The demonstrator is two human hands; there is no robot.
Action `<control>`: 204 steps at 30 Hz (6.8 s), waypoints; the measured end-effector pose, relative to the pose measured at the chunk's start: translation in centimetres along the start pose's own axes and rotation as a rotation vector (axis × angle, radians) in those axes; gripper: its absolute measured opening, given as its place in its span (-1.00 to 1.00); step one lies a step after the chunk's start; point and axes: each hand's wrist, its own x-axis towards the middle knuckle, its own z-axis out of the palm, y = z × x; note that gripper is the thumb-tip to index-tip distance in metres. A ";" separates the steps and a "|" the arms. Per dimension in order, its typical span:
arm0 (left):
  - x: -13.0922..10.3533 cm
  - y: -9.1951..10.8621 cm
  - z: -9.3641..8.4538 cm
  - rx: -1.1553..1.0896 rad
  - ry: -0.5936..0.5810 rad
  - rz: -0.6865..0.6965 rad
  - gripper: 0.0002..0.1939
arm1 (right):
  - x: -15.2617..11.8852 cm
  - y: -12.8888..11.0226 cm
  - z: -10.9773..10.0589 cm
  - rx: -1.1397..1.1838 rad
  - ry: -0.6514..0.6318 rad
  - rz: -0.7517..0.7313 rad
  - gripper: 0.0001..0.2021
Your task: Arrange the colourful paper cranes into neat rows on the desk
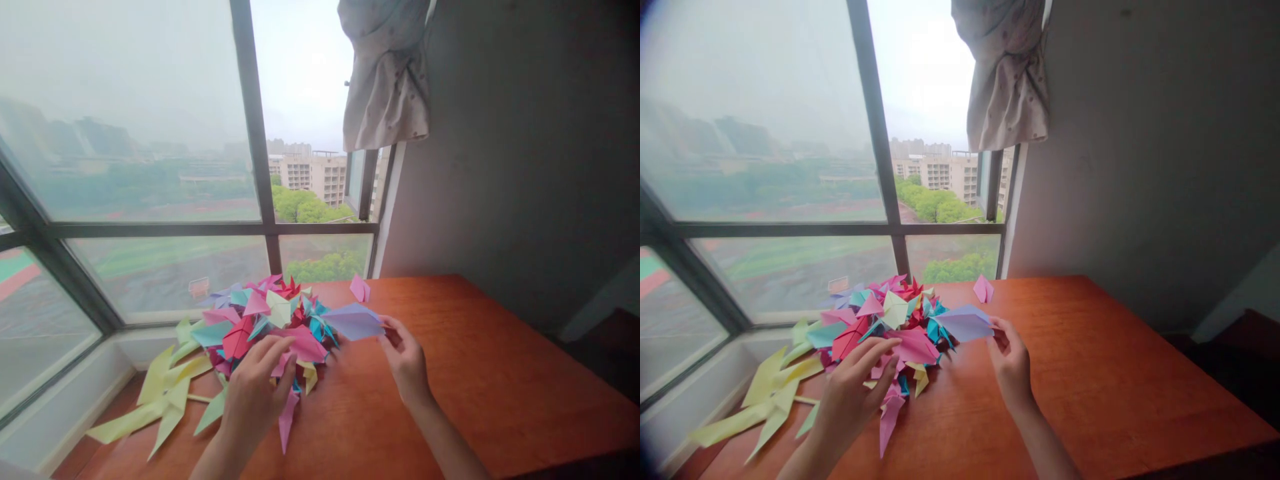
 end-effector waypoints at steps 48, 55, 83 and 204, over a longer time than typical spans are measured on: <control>-1.6 2.3 1.2 -0.633 -0.122 -0.203 -0.87 | -4.0 -4.5 -3.5 -0.649 -0.526 -0.646 -0.84; -1.5 1.3 2.2 -0.632 -0.081 -0.242 -0.85 | -0.5 -1.1 -6.2 -0.719 -0.330 -0.531 -0.90; -3.4 0.9 3.2 -0.516 -0.001 0.017 -0.65 | 15.9 11.8 -1.2 -1.353 -0.106 0.269 -0.71; 4.2 -2.2 6.0 -0.625 -0.056 -0.337 -0.83 | 5.2 2.8 0.6 0.182 -0.302 0.116 -0.62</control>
